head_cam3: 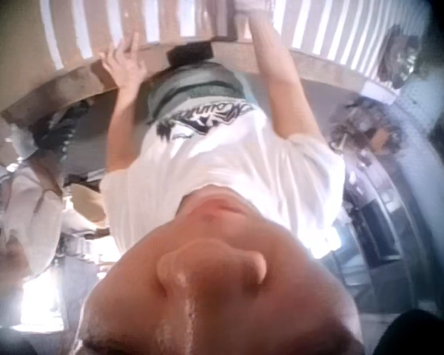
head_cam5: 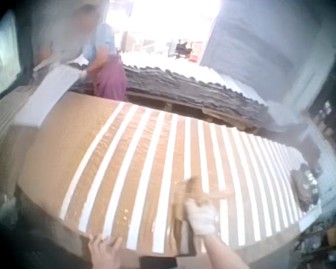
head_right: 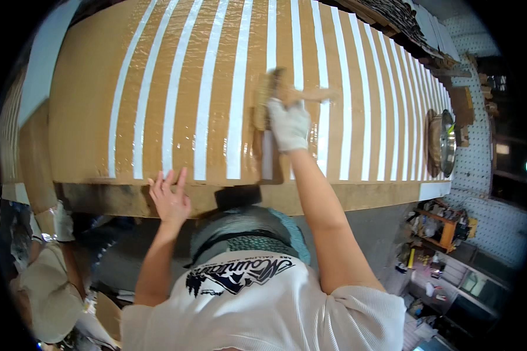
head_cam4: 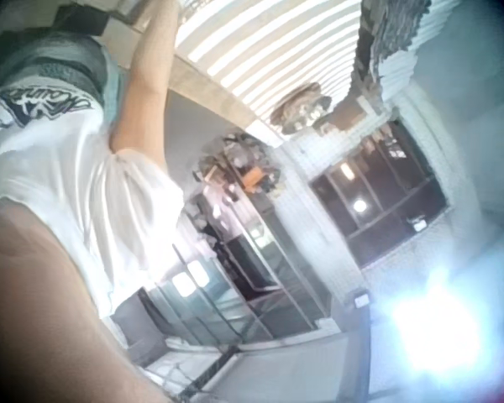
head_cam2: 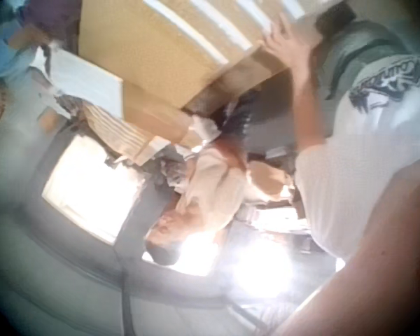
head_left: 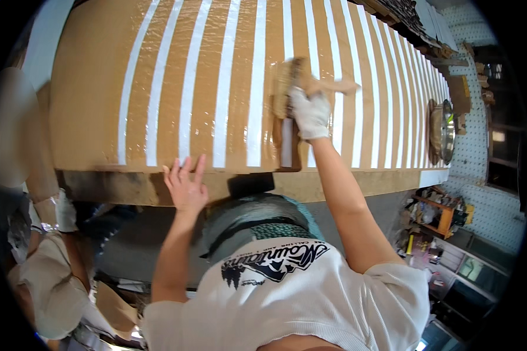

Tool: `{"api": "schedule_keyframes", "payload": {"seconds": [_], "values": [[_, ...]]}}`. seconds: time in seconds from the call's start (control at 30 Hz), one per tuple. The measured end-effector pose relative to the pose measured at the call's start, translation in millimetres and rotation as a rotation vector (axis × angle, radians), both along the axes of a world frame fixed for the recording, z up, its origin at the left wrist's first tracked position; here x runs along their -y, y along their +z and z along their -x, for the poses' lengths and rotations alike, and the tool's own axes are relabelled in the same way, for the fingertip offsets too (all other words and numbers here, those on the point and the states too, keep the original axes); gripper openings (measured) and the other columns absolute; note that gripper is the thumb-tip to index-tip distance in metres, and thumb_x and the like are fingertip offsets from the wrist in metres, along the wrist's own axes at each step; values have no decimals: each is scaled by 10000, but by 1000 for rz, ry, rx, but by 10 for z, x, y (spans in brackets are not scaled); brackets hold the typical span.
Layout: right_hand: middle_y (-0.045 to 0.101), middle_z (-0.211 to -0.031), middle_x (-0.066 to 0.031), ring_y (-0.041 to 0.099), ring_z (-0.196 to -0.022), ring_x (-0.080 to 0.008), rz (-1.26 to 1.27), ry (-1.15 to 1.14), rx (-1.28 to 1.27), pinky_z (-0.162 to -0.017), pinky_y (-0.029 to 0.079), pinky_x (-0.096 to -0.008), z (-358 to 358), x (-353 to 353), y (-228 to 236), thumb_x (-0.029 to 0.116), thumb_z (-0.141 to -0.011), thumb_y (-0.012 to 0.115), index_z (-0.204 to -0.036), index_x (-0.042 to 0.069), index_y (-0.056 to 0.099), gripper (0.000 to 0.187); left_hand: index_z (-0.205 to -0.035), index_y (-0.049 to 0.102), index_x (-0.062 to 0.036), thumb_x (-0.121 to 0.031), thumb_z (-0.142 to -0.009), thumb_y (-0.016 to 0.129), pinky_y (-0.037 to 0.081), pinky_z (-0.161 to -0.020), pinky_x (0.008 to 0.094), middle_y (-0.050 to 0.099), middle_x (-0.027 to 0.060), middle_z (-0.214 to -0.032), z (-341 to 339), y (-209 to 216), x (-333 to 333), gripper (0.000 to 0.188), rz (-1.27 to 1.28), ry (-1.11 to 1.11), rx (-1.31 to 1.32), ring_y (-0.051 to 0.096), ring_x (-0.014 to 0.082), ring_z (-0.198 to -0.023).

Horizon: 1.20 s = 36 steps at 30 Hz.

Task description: The person applies a clear liquid to a large, curved, striped wooden object using a brush. They repeatedly dip the brush into a metal bowl and spread the liquid across the surface. Another person is visible working on the same object in the background.

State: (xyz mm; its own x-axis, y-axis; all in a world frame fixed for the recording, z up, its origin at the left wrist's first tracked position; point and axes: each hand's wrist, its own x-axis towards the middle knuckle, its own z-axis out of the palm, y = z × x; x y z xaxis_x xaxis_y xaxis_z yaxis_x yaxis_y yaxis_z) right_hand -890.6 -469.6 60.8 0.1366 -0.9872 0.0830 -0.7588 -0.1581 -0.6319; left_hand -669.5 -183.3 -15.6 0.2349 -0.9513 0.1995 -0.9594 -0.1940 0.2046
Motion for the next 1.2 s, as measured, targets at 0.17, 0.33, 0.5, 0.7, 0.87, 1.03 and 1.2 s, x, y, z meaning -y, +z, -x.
{"api": "schedule_keyframes", "payload": {"seconds": [0.17, 0.33, 0.5, 0.7, 0.87, 1.03, 1.2], "values": [[641, -1261, -205, 642, -1100, -368, -17, -458, 228, -937, 514, -409, 1718, -51, -78, 414, -882, 634, -1350, 39, 537, 607, -1485, 440, -332, -144, -662, 667, 210, -1146, 646, 436, 119, -1405, 41, -13, 51, 874, 15, -17, 13, 340, 401, -1351], [676, -1121, -99, 654, -953, -212, -36, -380, 381, -827, 544, -347, 1410, -67, 229, 198, -923, 648, -1235, -11, 577, 382, -1490, 424, -288, -127, -661, 650, 191, -1157, 643, 434, 125, -1403, 150, 11, 108, 874, 2, 17, 18, 323, 414, -1362], [653, -921, -271, 629, -873, -444, -66, -28, 84, -812, 500, -492, 39, -662, 267, 384, -900, 587, -1056, 5, 586, 410, -1454, 411, -81, -129, -674, 628, 200, -1173, 590, 458, 141, -1386, 61, -14, 61, 812, -34, 16, 7, 315, 394, -1390], [656, -978, -205, 603, -891, -417, -245, -31, -207, -861, 468, -492, 893, -665, 86, 458, -943, 539, -1027, 45, 645, 435, -1354, 470, -65, -36, -682, 611, 265, -1154, 568, 482, 130, -1382, -5, 26, -17, 687, 0, -15, -49, 380, 377, -1371], [689, -970, -271, 666, -910, -373, 212, -535, -332, -810, 520, -462, 2611, -342, -413, 525, -858, 666, -1106, -14, 631, 594, -1318, 524, -61, -20, -705, 604, 299, -1145, 545, 543, 151, -1317, 66, 153, 14, 619, 79, -22, -132, 439, 368, -1330], [708, -1006, -187, 666, -925, -382, 45, -237, -65, -821, 503, -437, 2372, -93, 212, 512, -863, 643, -1138, 55, 647, 534, -1279, 572, -13, -102, -820, 658, 378, -1097, 465, 559, 188, -1323, 370, 261, 61, 476, 175, 260, -281, 497, 371, -1282], [676, -1101, -97, 682, -806, -284, 554, 488, -259, -742, 555, -365, 1790, -119, 383, 306, -896, 646, -1165, 168, 683, 305, -1221, 610, 74, -363, -887, 696, 439, -1040, 434, 584, 270, -1306, 539, 90, 199, 557, 61, 364, -84, 546, 397, -1234]]}}
